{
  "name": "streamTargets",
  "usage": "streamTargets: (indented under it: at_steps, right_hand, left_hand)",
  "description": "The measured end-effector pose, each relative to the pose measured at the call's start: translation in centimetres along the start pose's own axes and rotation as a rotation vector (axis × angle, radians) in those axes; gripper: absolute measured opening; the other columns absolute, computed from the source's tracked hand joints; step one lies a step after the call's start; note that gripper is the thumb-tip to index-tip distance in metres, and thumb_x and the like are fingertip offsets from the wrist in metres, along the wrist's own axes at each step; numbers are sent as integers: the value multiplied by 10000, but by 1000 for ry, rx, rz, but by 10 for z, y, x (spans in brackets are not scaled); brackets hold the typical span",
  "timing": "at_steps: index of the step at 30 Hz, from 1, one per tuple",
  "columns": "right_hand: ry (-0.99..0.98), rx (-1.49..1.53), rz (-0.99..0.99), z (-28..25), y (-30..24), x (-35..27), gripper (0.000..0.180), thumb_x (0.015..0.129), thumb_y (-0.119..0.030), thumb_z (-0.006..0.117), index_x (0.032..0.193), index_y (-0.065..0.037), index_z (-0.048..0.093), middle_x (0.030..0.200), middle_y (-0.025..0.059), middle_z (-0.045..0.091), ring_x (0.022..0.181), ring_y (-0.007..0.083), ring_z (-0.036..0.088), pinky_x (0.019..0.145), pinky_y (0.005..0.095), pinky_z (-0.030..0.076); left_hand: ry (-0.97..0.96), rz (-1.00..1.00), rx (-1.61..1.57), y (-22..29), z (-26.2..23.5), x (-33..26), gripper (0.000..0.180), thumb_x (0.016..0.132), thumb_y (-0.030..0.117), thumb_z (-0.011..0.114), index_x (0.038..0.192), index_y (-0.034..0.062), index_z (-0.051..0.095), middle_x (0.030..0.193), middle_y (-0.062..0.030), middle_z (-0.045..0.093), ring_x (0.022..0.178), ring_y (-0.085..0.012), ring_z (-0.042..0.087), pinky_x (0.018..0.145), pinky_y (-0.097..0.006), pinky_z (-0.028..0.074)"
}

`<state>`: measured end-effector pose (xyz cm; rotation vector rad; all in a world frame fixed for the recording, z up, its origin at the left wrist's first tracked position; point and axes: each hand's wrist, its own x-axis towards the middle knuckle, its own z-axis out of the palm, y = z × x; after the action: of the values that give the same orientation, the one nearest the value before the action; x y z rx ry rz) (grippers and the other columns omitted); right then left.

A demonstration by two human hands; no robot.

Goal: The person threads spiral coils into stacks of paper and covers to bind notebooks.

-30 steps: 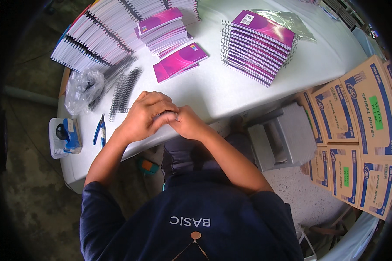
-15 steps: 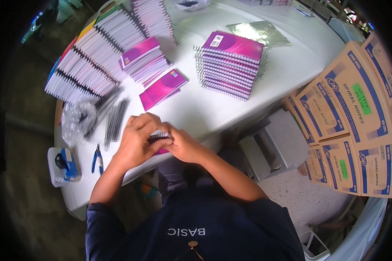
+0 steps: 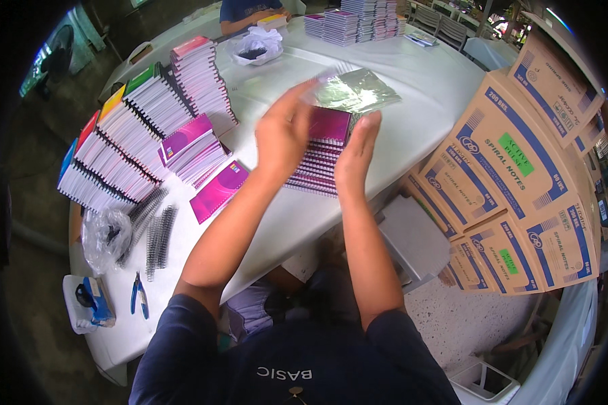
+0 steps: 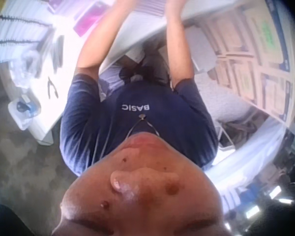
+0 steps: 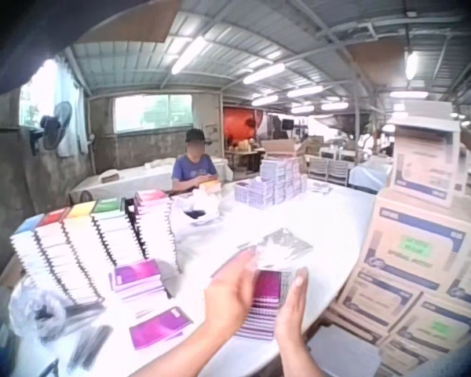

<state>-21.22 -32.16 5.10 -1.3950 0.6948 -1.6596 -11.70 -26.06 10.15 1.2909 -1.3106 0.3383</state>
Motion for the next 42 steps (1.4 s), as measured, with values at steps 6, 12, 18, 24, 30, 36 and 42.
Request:
streamTargets:
  at_steps: [6,12,18,24,30,36,42]
  right_hand:
    - [-68,-43,17,5,11,-19,612,998,-411,286,1351,86,338,1379,240,402,1281,303,405,1033,341,334]
    - [28,-280,-102,10,17,-22,396,957,-268,479,1192,42,552,1197,217,581,1096,275,580,920,328,431]
    - [65,-359,-79,-7,4,-37,372,928,-190,537,1224,36,529,1252,213,543,1178,298,510,985,371,376]
    - [-159,-66,-60,-30,-6,-119,290,927,-147,534,1150,35,567,1145,152,603,1092,225,550,963,357,398]
    - [-773,204,643,-10,-4,-210,317,882,-66,575,1174,55,549,1092,131,638,1037,190,594,873,315,471]
    - [-689,-505,-450,29,-38,-194,521,764,-96,680,1251,-21,511,1310,173,463,1201,368,444,1002,487,338]
    - [-1001,155,573,24,1,-162,233,834,-47,645,1057,13,612,958,42,632,856,89,568,785,238,460]
  left_hand:
    - [-165,103,-10,-29,15,-26,261,866,199,606,1069,37,629,1121,-190,608,950,-316,610,817,-368,474]
    - [13,-513,287,-49,2,-28,297,853,291,632,996,31,623,986,-145,614,855,-291,581,787,-384,456]
    - [173,-264,337,-98,-57,-40,342,844,277,636,1060,17,580,883,-138,597,832,-276,560,741,-386,454]
    - [-640,-341,692,-116,-151,-121,325,802,249,633,1039,34,579,981,-165,617,929,-311,607,805,-436,488]
    - [-596,-254,867,-87,-158,-150,197,880,181,522,1002,37,580,761,-162,641,704,-342,641,548,-431,520]
    - [-183,-919,-275,25,-164,-159,301,944,216,459,1040,-45,574,815,-179,634,784,-302,609,771,-338,473]
    - [-46,-970,-387,-30,-188,-182,450,803,-28,485,1250,-19,435,1203,-170,518,1172,-261,458,978,-330,349]
